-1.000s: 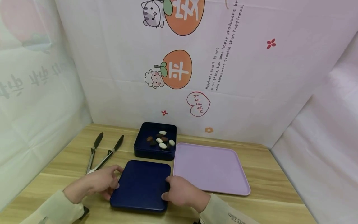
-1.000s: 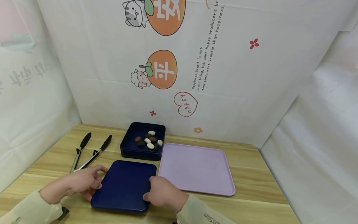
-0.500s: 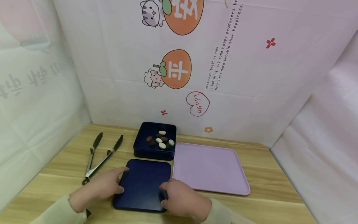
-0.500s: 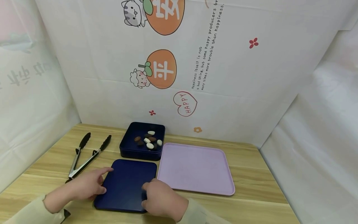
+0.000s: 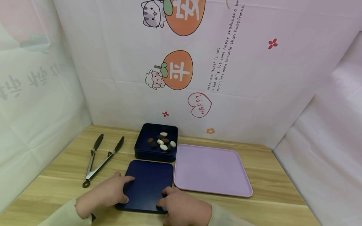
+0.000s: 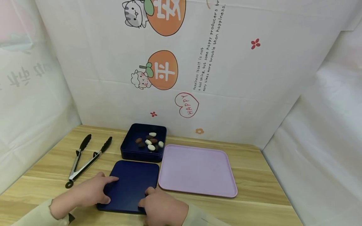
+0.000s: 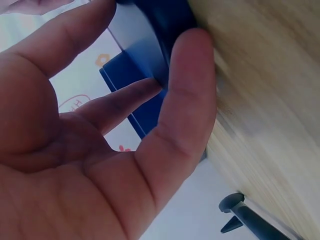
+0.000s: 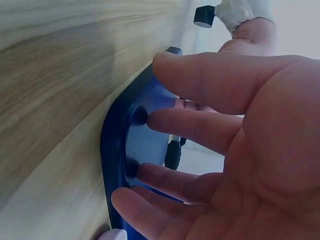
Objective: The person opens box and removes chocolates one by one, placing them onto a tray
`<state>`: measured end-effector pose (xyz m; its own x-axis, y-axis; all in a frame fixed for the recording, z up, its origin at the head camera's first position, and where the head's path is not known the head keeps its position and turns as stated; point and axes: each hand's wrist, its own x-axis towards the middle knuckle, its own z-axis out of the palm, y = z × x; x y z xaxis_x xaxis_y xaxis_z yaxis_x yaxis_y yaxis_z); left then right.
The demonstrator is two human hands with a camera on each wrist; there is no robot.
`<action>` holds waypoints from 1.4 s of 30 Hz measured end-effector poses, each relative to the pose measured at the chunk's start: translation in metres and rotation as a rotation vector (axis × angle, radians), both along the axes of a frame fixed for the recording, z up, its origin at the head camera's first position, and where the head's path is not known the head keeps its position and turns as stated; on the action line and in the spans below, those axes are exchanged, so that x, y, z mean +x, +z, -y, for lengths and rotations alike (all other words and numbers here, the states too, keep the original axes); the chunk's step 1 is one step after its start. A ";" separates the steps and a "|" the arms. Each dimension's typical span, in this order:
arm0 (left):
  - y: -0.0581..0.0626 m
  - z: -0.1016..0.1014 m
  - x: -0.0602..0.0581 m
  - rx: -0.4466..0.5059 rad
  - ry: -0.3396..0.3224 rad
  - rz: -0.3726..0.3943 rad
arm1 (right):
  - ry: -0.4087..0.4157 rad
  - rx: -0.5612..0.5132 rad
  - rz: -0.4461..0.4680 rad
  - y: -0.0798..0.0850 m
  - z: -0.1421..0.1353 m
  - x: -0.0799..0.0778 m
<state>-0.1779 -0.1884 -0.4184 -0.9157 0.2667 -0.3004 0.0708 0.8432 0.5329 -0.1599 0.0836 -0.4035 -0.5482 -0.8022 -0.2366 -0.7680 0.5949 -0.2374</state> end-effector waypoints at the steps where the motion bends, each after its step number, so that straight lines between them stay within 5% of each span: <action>1: 0.000 -0.001 0.000 -0.005 0.001 -0.004 | -0.003 0.000 -0.005 -0.001 0.000 0.000; 27: -0.003 -0.005 -0.002 -0.022 -0.006 -0.018 | -0.084 -0.037 0.054 -0.002 -0.007 -0.002; 35: -0.003 -0.006 -0.003 -0.020 -0.008 -0.021 | -0.285 -0.171 -0.041 0.015 -0.031 -0.018; 42: -0.002 -0.006 -0.003 -0.021 -0.007 -0.019 | -0.590 -0.219 -0.100 0.021 -0.089 -0.049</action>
<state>-0.1808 -0.1824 -0.4199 -0.9196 0.2670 -0.2882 0.0869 0.8536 0.5137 -0.2091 0.1730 -0.3823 -0.9236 -0.3825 -0.0260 -0.3508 0.8705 -0.3453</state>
